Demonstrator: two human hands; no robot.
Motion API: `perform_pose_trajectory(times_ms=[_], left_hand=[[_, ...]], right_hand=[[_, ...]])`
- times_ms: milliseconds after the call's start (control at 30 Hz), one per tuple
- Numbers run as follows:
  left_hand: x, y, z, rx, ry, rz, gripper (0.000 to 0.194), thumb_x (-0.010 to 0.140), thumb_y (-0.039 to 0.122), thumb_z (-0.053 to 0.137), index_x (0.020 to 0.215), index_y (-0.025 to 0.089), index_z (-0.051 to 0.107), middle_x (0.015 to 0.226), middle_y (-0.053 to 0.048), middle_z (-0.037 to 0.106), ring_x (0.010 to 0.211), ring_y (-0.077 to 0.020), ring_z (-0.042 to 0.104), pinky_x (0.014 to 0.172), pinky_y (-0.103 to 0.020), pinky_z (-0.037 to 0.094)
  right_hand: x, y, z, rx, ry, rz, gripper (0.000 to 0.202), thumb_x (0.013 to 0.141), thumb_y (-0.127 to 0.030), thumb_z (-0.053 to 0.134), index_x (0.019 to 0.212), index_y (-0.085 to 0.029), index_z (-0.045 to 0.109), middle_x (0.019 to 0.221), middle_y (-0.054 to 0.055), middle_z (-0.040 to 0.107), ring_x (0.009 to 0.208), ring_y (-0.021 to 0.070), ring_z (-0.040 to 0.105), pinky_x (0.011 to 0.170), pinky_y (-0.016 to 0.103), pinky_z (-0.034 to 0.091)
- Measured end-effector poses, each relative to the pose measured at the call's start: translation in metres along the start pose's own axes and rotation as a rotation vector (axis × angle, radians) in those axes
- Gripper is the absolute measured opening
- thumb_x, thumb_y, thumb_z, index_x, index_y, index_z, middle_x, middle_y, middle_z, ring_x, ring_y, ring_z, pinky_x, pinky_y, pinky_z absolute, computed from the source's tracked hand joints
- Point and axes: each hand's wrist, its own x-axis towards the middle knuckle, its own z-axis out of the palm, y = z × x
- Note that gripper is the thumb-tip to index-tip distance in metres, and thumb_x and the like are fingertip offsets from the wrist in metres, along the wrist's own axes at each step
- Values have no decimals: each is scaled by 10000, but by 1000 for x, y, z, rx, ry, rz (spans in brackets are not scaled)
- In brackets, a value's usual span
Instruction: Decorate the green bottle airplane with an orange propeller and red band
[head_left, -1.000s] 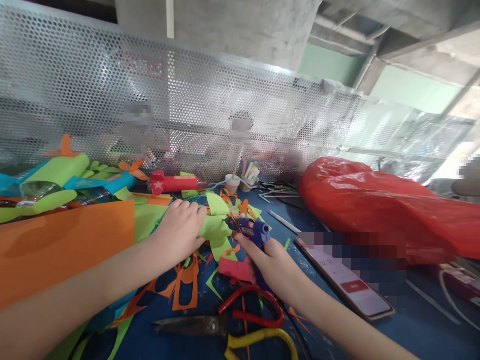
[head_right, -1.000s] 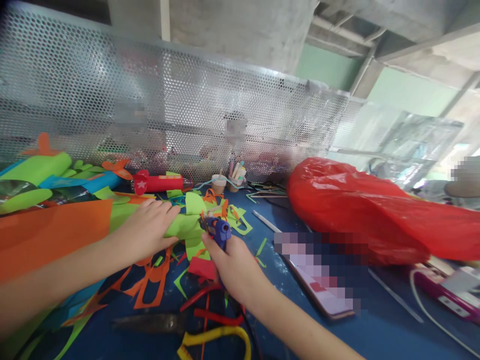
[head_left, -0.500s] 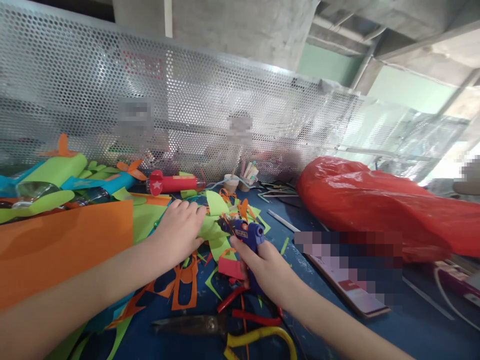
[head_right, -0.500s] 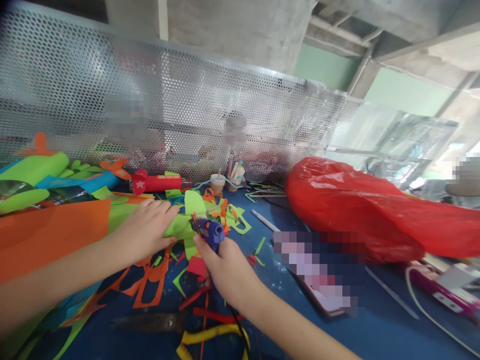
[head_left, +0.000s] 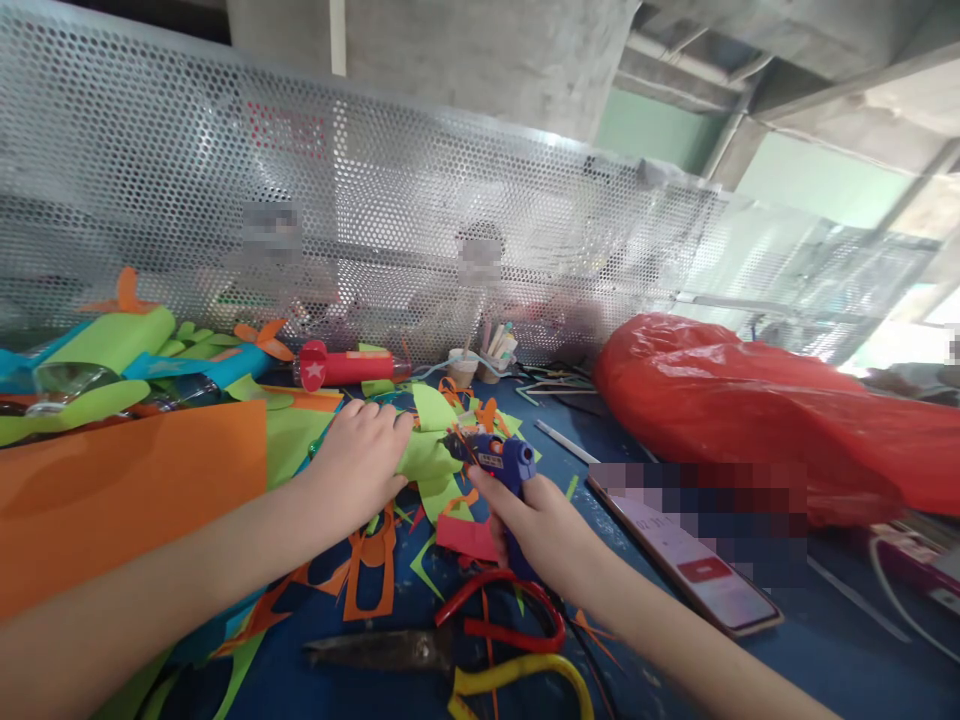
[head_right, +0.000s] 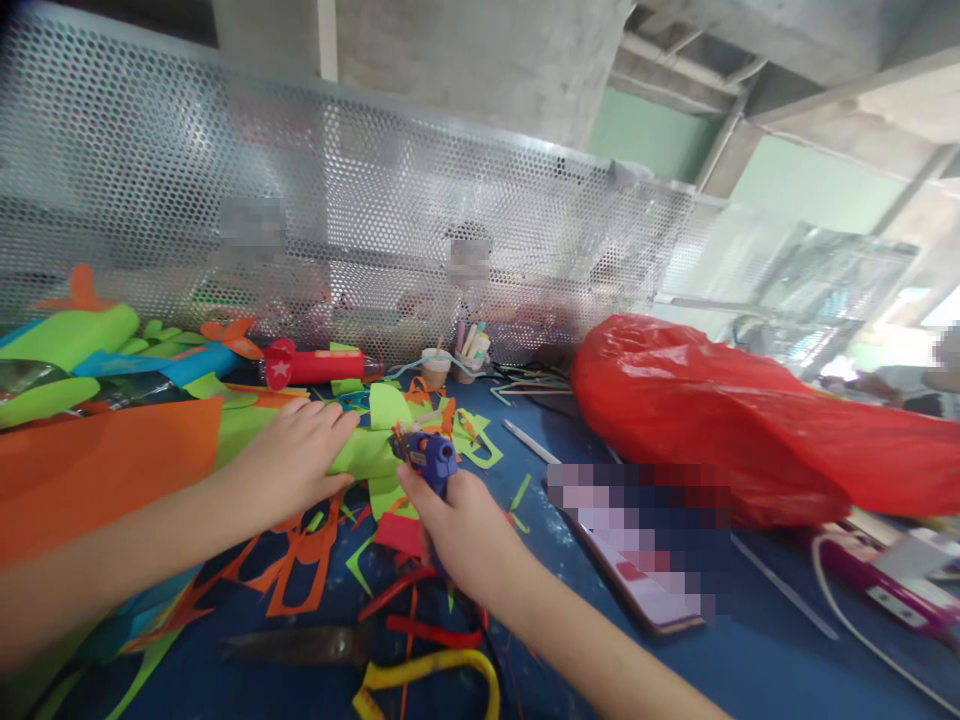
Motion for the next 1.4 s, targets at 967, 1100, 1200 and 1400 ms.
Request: perform_pose_trajectory(times_ms=[967, 1100, 1200, 1400], left_hand=[[-1, -3, 6, 30, 52, 31, 316, 759, 320, 705, 994, 143, 589, 931, -114, 653, 873, -304, 608, 812, -428, 434], [0, -1, 4, 44, 30, 16, 347, 744, 336, 738, 994, 145, 593, 950, -115, 653, 898, -303, 607, 829, -419, 430], [0, -1, 3, 29, 19, 4, 359, 739, 326, 747, 1000, 134, 591, 964, -124, 652, 916, -305, 606, 834, -417, 429], [0, -2, 6, 39, 59, 25, 327, 751, 342, 737, 973, 159, 582, 921, -93, 653, 877, -289, 614, 815, -406, 435]], right_hand=[[4, 1, -12, -63, 72, -34, 492, 876, -545, 473, 508, -222, 431, 432, -7, 525, 398, 125, 479, 446, 260, 357], [4, 4, -4, 35, -20, -25, 535, 879, -585, 457, 496, -211, 462, 437, 3, 529, 403, 125, 487, 463, 261, 386], [4, 10, 6, 134, -74, -43, 532, 866, -623, 464, 528, -212, 470, 451, -4, 530, 421, 130, 514, 481, 258, 417], [4, 15, 15, 171, -105, -90, 501, 876, -615, 456, 579, -212, 473, 480, -20, 535, 435, 127, 529, 488, 248, 432]])
